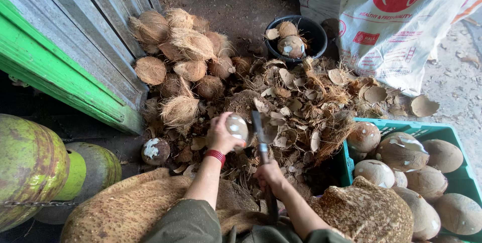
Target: The person sits on a low stool and husks coconuts one at a time, holding each coconut against a fixed blade while chopping away the fibrous husk with a machete. They rotate the coconut between strikes, set husked coconuts into a green crate, and toss husk debris onto a growing pile.
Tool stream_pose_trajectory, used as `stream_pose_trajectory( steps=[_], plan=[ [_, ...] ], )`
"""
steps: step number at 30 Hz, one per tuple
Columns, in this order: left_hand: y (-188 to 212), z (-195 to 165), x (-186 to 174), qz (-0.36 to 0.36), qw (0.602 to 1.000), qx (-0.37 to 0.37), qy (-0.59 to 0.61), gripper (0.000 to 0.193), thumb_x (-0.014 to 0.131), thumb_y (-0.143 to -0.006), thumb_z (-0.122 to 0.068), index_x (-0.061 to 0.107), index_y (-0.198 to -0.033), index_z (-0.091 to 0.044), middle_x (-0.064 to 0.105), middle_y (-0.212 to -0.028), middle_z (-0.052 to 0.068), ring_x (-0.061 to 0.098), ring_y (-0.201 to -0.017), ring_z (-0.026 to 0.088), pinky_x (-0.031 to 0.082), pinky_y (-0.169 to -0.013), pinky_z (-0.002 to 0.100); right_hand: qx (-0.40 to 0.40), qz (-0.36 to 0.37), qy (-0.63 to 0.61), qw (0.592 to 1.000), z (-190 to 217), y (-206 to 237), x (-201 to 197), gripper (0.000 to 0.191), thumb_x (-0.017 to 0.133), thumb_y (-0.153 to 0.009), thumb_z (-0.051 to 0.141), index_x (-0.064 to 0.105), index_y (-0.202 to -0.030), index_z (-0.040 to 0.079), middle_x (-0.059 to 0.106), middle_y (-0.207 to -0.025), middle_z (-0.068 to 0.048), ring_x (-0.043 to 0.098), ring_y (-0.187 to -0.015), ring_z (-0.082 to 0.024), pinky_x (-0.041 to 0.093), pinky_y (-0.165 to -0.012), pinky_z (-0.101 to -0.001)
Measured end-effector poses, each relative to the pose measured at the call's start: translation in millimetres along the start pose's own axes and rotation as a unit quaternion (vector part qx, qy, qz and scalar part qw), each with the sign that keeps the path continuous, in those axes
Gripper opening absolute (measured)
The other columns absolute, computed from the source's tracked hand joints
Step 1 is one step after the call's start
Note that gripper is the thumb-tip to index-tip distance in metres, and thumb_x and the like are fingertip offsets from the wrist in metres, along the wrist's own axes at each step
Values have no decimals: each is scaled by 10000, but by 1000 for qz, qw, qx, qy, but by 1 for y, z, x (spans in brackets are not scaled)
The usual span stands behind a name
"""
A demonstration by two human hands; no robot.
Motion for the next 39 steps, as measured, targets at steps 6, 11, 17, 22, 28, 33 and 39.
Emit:
stream_pose_trajectory(
  steps=[6, 11, 17, 22, 28, 33, 39],
  plan=[
    [-15, 38, -15, 90, 941, 44, 324, 1262, 953, -272, -109, 429, -1388, -377, 534, -1453, 67, 542, -1337, 294, 488, -1101, 533, -66, 48, -49, 995, -12, -17, -8, 159, 633, -802, -55, 512, -830, 44, 504, -563, -42, 442, -381, -138, 403, -345, -313],
    [-26, 19, -12, 65, 985, 93, 128, 1264, 1009, -361, -150, 397, -1441, -393, 304, -1523, 99, 414, -1378, 340, 445, -1106, 565, -142, -31, 67, 987, -13, -26, -18, 176, 666, -797, -79, 526, -843, 16, 559, -600, -55, 493, -396, -139, 438, -340, -301],
    [-13, 3, 1, -37, 992, -3, 120, 1091, 1004, -427, -322, 453, -1368, -348, 434, -1413, 120, 578, -1264, 334, 555, -1071, 495, -66, 8, 116, 991, -1, -24, -37, 131, 693, -809, -40, 606, -846, 50, 613, -637, -77, 480, -413, -136, 389, -352, -291],
    [-15, 10, -8, 46, 996, 48, 63, 1138, 999, -403, -284, 422, -1383, -340, 474, -1415, 87, 524, -1315, 334, 492, -1076, 543, -121, -142, 50, 981, 24, -5, -67, 125, 703, -819, -25, 588, -849, 15, 584, -655, -89, 483, -443, -153, 399, -380, -308],
    [-10, -7, -4, 39, 993, 110, -32, 1128, 1044, -370, -283, 449, -1325, -343, 342, -1495, 105, 422, -1367, 399, 453, -1101, 593, -282, -148, 81, 944, 46, 23, -64, 176, 719, -807, -8, 565, -832, 72, 599, -656, -40, 525, -477, -112, 467, -416, -285],
    [-4, -27, 8, 61, 998, 5, -23, 1176, 1017, -372, -226, 459, -1387, -430, 364, -1471, 83, 454, -1357, 367, 470, -1104, 576, -524, -48, 80, 847, 49, 40, -24, 238, 714, -909, 15, 512, -807, 90, 547, -639, -9, 436, -517, -88, 382, -447, -267],
    [-13, -24, 11, 67, 993, 51, -83, 1257, 1015, -391, -203, 369, -1466, -293, 388, -1444, 87, 477, -1340, 349, 465, -1118, 563, -90, -114, 176, 974, 25, 31, 5, 275, 675, -825, -30, 538, -941, 179, 606, -733, -12, 573, -596, -141, 488, -518, -291]
  ],
)
Point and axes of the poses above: each hand's wrist, its own y-axis away from the middle knuckle, its own x-axis out of the palm, z = x × y, the point moved 2 cm from there along -y, towards the middle knuckle
